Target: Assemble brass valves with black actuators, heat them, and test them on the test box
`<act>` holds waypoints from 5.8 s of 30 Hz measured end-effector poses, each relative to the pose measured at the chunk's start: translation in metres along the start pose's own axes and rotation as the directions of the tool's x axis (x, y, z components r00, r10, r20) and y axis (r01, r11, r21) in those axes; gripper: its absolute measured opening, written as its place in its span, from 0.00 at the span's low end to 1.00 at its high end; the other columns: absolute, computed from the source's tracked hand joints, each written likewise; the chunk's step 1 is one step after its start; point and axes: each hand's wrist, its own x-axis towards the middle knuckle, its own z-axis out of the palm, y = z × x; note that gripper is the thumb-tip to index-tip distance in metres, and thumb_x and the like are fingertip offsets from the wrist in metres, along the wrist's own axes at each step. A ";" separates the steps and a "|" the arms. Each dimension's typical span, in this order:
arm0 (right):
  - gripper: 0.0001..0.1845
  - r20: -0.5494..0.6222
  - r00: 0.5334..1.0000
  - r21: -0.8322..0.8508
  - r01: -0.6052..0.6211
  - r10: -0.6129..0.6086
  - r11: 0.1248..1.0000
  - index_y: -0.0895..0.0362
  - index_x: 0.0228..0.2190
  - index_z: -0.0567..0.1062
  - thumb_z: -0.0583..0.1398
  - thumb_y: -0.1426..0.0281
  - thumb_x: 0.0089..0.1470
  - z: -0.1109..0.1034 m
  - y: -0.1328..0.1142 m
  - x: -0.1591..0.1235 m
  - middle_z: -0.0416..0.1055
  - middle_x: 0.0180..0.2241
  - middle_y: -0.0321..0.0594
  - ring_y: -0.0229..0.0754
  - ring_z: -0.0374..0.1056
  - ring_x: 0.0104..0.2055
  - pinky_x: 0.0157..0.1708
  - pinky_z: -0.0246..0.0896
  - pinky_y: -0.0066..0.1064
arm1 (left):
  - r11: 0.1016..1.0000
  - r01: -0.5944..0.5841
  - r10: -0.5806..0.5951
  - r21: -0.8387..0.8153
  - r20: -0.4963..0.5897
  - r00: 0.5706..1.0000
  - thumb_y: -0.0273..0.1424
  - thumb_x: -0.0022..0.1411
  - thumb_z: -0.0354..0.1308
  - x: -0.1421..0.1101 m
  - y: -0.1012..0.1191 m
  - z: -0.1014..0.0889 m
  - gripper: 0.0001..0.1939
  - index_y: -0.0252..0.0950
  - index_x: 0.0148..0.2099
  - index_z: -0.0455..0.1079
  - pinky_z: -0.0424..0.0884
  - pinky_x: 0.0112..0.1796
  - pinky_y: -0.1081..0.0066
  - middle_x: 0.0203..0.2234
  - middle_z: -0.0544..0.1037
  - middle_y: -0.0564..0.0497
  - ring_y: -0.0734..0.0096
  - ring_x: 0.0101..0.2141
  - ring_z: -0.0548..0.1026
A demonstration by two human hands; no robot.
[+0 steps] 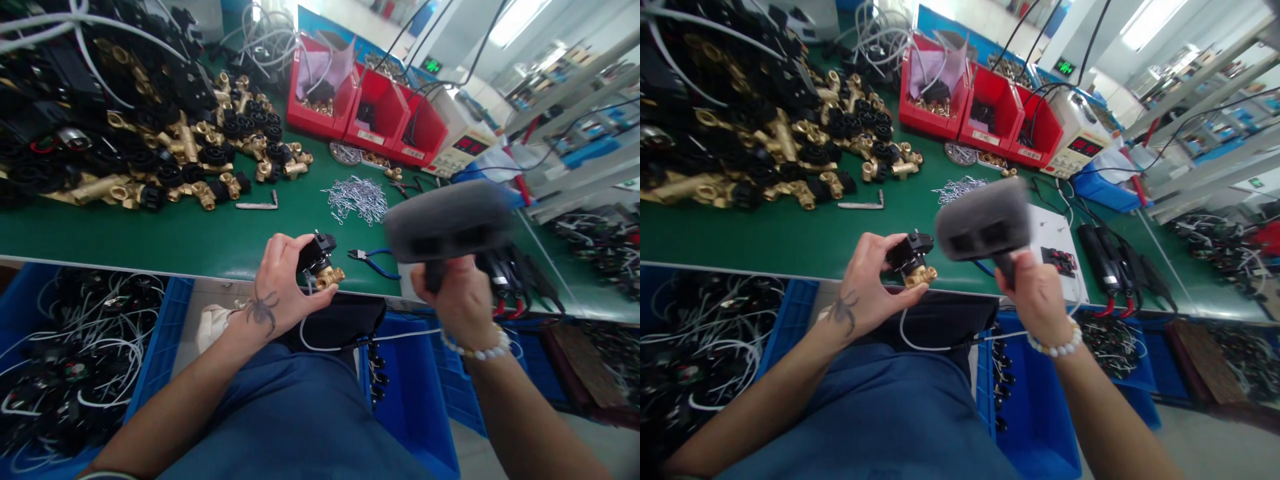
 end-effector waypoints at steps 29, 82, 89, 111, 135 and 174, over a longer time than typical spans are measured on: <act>0.32 0.204 0.978 0.311 -0.034 -0.032 0.950 0.62 0.43 0.75 0.56 0.44 0.59 0.033 -0.008 0.011 0.63 0.20 0.32 0.34 0.57 0.21 0.22 0.51 0.26 | 1.000 -0.003 0.004 0.017 -0.053 0.999 0.36 0.48 0.70 -0.003 0.001 0.004 0.32 0.35 0.53 0.63 0.75 0.42 0.58 0.42 0.69 0.47 0.60 0.43 0.71; 0.26 -0.477 0.837 -0.245 0.169 -0.270 0.955 0.59 0.30 0.73 0.53 0.50 0.65 0.001 0.005 -0.020 0.63 0.20 0.35 0.34 0.56 0.20 0.21 0.49 0.27 | 0.999 -0.039 0.043 0.038 -0.091 0.995 0.34 0.45 0.72 0.002 0.003 0.009 0.20 0.35 0.33 0.63 0.73 0.40 0.62 0.38 0.70 0.46 0.62 0.39 0.70; 0.26 -0.128 0.929 -0.442 0.261 -0.348 0.858 0.59 0.26 0.72 0.54 0.50 0.64 0.000 0.001 -0.015 0.63 0.17 0.35 0.34 0.55 0.17 0.19 0.46 0.28 | 0.997 -0.067 0.071 0.041 -0.100 0.992 0.34 0.46 0.71 0.002 0.001 0.008 0.19 0.34 0.33 0.64 0.74 0.39 0.62 0.37 0.70 0.45 0.61 0.40 0.70; 0.27 -0.156 0.905 -0.495 0.275 -0.395 0.824 0.58 0.24 0.68 0.53 0.51 0.65 -0.004 0.000 -0.010 0.57 0.14 0.32 0.32 0.50 0.15 0.17 0.42 0.26 | 0.997 -0.068 0.070 0.030 -0.061 0.996 0.36 0.48 0.71 0.004 0.000 0.006 0.20 0.35 0.32 0.61 0.73 0.38 0.63 0.37 0.69 0.46 0.63 0.38 0.69; 0.32 -0.083 0.963 -0.392 0.206 -0.258 0.897 0.57 0.22 0.67 0.51 0.44 0.62 0.012 0.001 -0.014 0.57 0.14 0.33 0.34 0.51 0.16 0.20 0.42 0.29 | 0.998 -0.061 0.061 0.009 -0.070 0.996 0.36 0.48 0.70 0.003 -0.001 0.008 0.20 0.35 0.32 0.62 0.73 0.39 0.63 0.37 0.69 0.46 0.63 0.39 0.70; 0.37 0.086 0.989 0.905 -0.128 0.121 0.406 0.46 0.61 0.59 0.66 0.55 0.54 0.068 -0.030 -0.023 0.70 0.55 0.42 0.51 0.72 0.51 0.38 0.75 0.39 | 0.921 -0.389 0.389 -0.037 -0.001 0.921 0.26 0.66 0.58 0.013 0.047 -0.021 0.03 0.39 0.42 0.68 0.72 0.54 0.58 0.49 0.76 0.47 0.64 0.52 0.74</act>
